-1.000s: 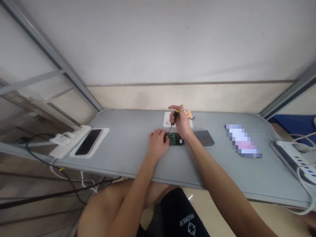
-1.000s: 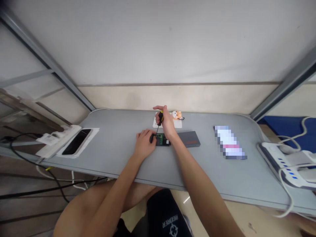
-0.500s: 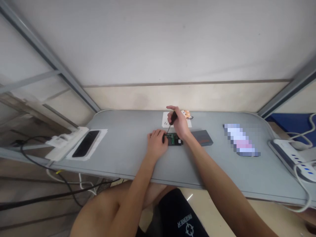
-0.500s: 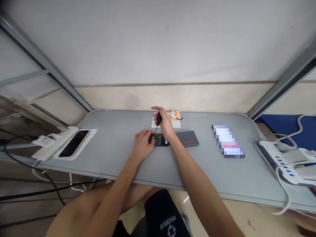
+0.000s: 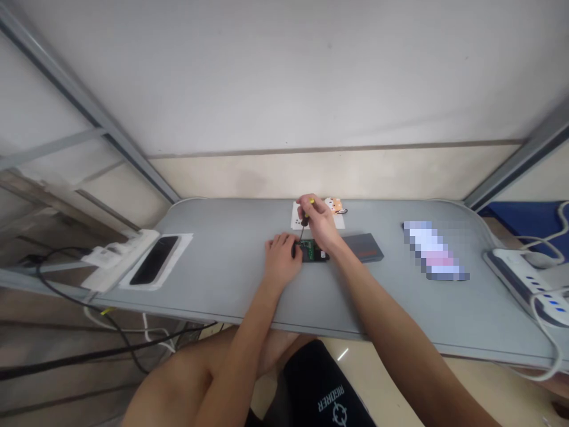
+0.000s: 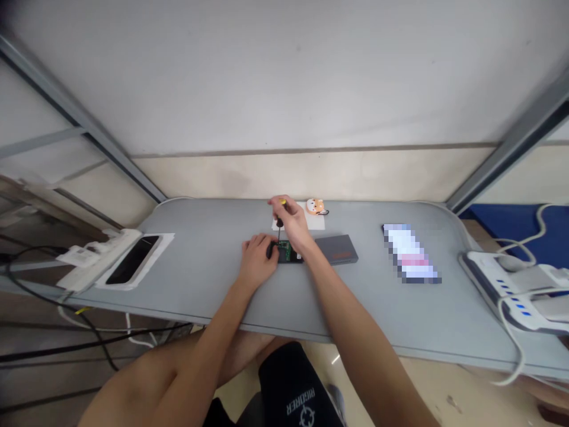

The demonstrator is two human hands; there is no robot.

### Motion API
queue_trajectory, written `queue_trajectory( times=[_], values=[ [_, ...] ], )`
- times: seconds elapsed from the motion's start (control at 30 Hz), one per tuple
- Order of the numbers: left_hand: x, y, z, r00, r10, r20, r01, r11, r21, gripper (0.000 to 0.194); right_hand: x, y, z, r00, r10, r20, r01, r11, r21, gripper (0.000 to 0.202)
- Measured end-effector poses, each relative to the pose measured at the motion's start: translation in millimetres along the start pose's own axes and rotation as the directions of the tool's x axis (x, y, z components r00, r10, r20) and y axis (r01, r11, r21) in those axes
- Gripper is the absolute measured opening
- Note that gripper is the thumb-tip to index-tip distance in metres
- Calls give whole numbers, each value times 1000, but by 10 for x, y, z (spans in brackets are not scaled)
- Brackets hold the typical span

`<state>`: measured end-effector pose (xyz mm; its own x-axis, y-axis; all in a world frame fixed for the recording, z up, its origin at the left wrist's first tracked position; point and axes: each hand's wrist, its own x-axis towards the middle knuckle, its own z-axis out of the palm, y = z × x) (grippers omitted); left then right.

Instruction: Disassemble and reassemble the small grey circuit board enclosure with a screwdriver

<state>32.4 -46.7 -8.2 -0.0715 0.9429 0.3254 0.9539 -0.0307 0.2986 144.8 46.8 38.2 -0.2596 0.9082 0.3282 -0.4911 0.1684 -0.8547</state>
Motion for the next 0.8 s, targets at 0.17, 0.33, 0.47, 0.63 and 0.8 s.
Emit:
queue_trajectory(
  times=[0.17,0.33,0.47,0.63,0.8],
  values=[
    [5,6,-15,1000,-6,20,6,1000,-2,16,-5,-3,-7,997,8,-76,-10,1000,-18,53],
    [10,5,-15,1000,-6,20,6,1000,-3,20,23,9,-25,999,20,-31,-17,997,74,49],
    [6,7,-14,1000,-3,18,3,1000,0,17,1,-2,-21,999,35,2,-35,997,62,40],
    [3,0,-8,1000,3,9,-3,1000,-4,16,4,-14,-5,998,26,-56,-22,997,71,54],
    [6,-3,-7,1000,4,10,-4,1000,-1,18,20,-47,-26,994,103,34,-107,983,148,51]
  ],
)
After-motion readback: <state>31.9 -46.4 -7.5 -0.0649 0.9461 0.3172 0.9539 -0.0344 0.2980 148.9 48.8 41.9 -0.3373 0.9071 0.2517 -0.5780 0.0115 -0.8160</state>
